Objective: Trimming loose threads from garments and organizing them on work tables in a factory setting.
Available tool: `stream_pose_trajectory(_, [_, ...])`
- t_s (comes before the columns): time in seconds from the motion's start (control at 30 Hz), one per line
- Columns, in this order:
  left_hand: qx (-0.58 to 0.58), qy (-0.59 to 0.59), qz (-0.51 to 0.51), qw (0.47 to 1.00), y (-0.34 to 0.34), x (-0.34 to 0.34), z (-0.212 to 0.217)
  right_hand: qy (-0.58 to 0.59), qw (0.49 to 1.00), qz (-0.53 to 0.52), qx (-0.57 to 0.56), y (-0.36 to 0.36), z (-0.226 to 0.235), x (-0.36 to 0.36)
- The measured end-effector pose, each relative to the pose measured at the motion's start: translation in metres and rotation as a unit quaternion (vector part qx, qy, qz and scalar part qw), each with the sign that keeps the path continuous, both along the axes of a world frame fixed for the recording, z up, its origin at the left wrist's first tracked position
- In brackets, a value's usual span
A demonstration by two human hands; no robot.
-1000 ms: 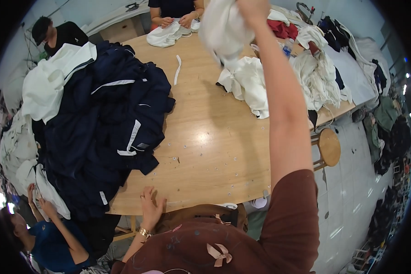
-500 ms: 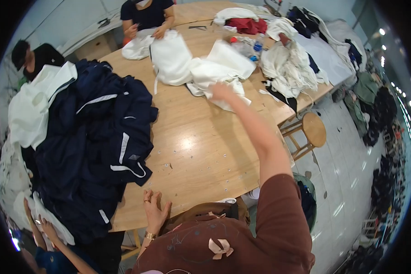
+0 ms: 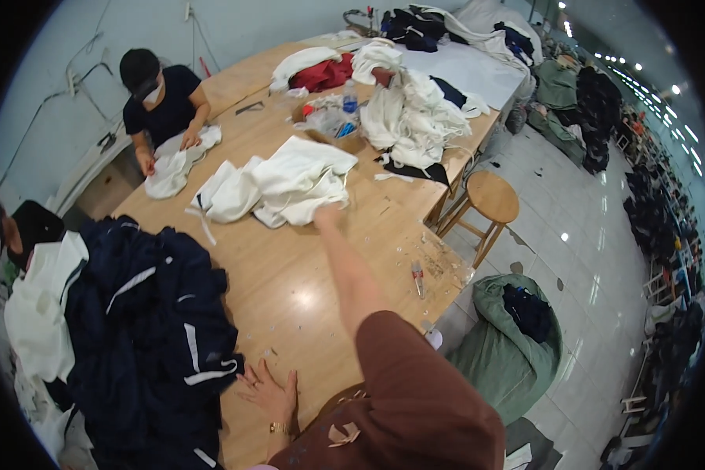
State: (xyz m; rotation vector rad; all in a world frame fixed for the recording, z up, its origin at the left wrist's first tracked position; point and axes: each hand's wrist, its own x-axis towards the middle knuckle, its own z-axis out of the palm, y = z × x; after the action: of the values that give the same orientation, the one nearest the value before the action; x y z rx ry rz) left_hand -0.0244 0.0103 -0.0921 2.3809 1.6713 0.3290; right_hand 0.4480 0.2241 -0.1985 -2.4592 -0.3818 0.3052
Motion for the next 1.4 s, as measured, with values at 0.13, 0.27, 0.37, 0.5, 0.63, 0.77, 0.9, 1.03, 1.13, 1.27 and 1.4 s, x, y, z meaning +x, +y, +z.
stream_pose_trajectory(0.13, [-0.038, 0.028, 0.072, 0.996, 0.000, -0.035, -0.021, 0.141, 0.886, 0.264, 0.355, 0.085, 0.083, -0.139])
stream_pose_trajectory(0.27, [-0.020, 0.019, 0.052, 0.998, -0.002, -0.030, -0.013, 0.012, 0.864, 0.363, 0.350, 0.061, 0.114, -0.154])
stream_pose_trajectory(0.37, [-0.003, 0.002, 0.055, 0.999, 0.002, -0.031, -0.019, -0.054, 0.844, 0.444, 0.295, 0.000, 0.103, -0.176])
stream_pose_trajectory(0.5, [0.013, -0.108, 0.066, 0.992, 0.002, -0.041, -0.029, -0.167, 0.818, 0.511, 0.205, -0.162, 0.087, -0.198])
stream_pose_trajectory(0.63, [0.005, -0.090, 0.068, 0.994, 0.001, -0.047, -0.028, -0.201, 0.759, 0.606, 0.129, -0.287, 0.099, -0.196])
stream_pose_trajectory(0.77, [0.007, -0.047, 0.067, 0.997, 0.004, -0.033, -0.023, -0.184, 0.776, 0.603, 0.033, -0.338, 0.095, -0.185])
stream_pose_trajectory(0.9, [0.017, -0.027, 0.090, 0.995, 0.005, -0.029, -0.025, -0.207, 0.778, 0.594, -0.007, -0.340, 0.091, -0.185])
stream_pose_trajectory(1.03, [0.011, -0.009, 0.100, 0.995, 0.002, -0.030, -0.018, -0.193, 0.780, 0.596, -0.017, -0.342, 0.093, -0.189])
stream_pose_trajectory(1.13, [-0.001, 0.006, 0.099, 0.995, 0.003, -0.030, -0.019, -0.182, 0.783, 0.594, -0.011, -0.342, 0.093, -0.189])
stream_pose_trajectory(1.27, [-0.006, 0.011, 0.096, 0.995, 0.002, -0.031, -0.017, -0.183, 0.782, 0.595, -0.023, -0.340, 0.096, -0.190])
stream_pose_trajectory(1.4, [0.012, 0.015, 0.096, 0.995, 0.003, -0.032, -0.022, -0.182, 0.784, 0.593, -0.016, -0.341, 0.096, -0.190])
